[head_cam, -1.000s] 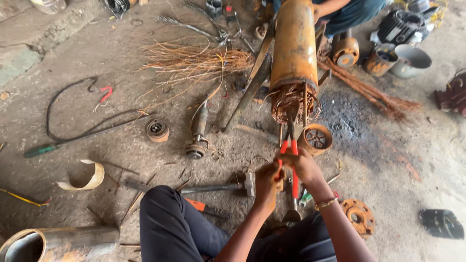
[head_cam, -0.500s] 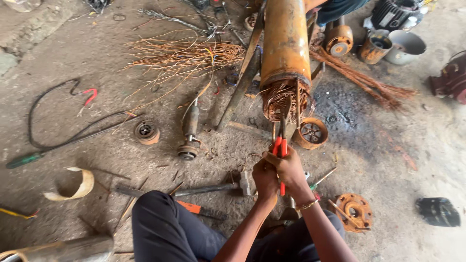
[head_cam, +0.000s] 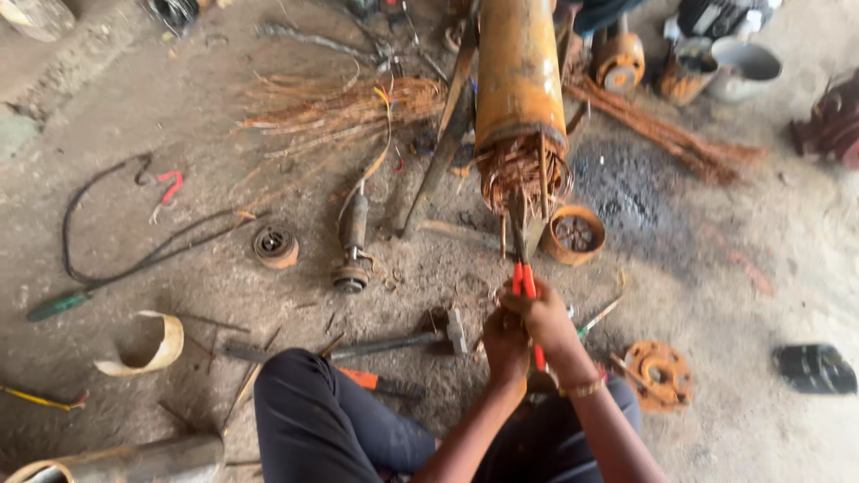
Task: The person sits on the ground and uses pliers to pull and cut copper windings out of a scrap electric motor stator mounted on a stand, working the wires loose one at a time and occasionally using a screwdriver to pry the coil bundle. Extracted copper wires accumulate on the ground beside them.
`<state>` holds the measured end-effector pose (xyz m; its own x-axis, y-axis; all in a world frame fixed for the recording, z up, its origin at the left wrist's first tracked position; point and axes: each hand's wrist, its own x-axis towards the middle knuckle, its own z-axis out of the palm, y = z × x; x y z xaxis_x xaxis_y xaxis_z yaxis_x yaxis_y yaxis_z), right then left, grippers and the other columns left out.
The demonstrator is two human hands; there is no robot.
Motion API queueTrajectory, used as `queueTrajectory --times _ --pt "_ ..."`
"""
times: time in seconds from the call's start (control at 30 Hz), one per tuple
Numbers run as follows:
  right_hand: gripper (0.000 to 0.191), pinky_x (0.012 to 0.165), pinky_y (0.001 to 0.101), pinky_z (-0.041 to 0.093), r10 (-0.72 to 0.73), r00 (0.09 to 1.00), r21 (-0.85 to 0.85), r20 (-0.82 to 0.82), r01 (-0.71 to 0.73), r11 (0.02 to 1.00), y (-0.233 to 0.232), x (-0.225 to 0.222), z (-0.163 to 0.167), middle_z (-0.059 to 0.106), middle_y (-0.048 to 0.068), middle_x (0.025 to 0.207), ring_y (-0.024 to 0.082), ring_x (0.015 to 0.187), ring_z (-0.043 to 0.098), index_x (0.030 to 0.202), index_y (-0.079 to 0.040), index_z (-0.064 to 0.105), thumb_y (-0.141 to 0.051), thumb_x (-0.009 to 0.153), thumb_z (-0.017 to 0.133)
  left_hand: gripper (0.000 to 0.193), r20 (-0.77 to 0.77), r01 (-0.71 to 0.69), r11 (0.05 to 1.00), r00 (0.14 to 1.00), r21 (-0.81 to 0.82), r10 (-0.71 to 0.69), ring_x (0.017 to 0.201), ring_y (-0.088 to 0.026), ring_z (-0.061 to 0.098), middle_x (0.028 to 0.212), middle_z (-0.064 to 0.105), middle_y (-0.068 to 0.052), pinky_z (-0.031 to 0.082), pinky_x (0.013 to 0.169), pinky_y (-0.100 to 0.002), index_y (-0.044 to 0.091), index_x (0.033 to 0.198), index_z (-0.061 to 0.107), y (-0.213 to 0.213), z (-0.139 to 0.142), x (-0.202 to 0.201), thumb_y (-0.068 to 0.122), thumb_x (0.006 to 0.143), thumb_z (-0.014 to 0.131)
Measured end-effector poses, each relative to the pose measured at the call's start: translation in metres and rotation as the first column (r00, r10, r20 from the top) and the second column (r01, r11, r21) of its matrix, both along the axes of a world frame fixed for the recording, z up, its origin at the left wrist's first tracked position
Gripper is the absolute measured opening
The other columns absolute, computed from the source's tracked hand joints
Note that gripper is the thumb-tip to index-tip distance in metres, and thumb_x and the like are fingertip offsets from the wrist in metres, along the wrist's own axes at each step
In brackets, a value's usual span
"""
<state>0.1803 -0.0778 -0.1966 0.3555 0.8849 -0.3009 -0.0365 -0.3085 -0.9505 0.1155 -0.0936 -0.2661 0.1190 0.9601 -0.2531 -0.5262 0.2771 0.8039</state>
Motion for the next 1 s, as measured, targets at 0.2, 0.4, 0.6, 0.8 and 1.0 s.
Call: queueTrajectory --times 0.2,0.4,0.6,0.8,1.0 --pt "0.024 0.059 0.0293 0.045 0.048 0.999 -0.04 -0.004 -0.048 0.998 -0.018 0.003 -0.006 0.063 0.002 0.075 0.011 0.066 0.056 0.092 -0.002 0.066 -0.023 0.089 0.076 0.019 0.072 0.06 0.985 0.996 -0.164 -0.049 0.071 -0.004 0.051 0.084 0.062 0.003 0.04 0.06 -0.024 0.005 0.107 0.071 -0.014 -0.008 -0.004 0.014 0.101 0.056" --pt "0.038 0.073 0.0273 0.052 0.012 0.898 0.053 0.44 -0.039 0.998 -0.03 0.008 0.009 0.074 0.005 0.088 0.013 0.081 0.07 0.113 -0.002 0.071 -0.037 0.097 0.069 0.021 0.06 -0.019 0.998 0.998 -0.06 0.022 0.062 -0.005 0.043 0.077 0.059 0.001 0.036 0.055 -0.025 0.0 0.094 0.064 -0.034 -0.034 -0.021 0.017 0.103 0.056" --pt "0.046 0.061 0.0294 0.059 -0.183 0.632 0.385 0.753 -0.198 0.901 0.02 0.031 0.044 0.077 0.01 0.098 0.014 0.074 0.075 0.147 -0.005 0.055 -0.013 0.101 0.063 0.03 -0.042 -0.03 0.999 0.999 0.034 0.031 0.055 -0.004 0.038 0.066 0.05 0.003 0.028 0.05 -0.024 0.001 0.086 0.066 -0.073 -0.051 -0.073 0.024 0.103 0.057" --pt "0.056 0.038 0.0303 0.039 -0.202 0.265 0.28 0.943 -0.302 0.911 0.06 0.033 0.077 0.061 0.002 0.064 0.015 0.046 0.049 0.15 -0.012 0.056 -0.017 0.097 0.071 0.033 -0.227 -0.08 0.997 0.971 0.009 0.08 0.049 -0.004 0.031 0.057 0.038 0.006 0.021 0.045 -0.027 0.001 0.076 0.065 -0.083 -0.061 -0.122 0.024 0.1 0.06" --pt "0.043 0.043 0.0315 0.039 -0.27 0.192 0.325 0.943 -0.374 0.868 0.06 0.04 0.08 0.054 -0.001 0.059 0.012 0.047 0.046 0.144 -0.019 0.063 -0.022 0.101 0.071 0.038 -0.299 -0.038 0.986 0.954 -0.159 -0.012 0.047 -0.004 0.027 0.054 0.032 0.007 0.018 0.044 -0.028 0.002 0.072 0.065 -0.089 -0.062 -0.129 0.026 0.101 0.058"
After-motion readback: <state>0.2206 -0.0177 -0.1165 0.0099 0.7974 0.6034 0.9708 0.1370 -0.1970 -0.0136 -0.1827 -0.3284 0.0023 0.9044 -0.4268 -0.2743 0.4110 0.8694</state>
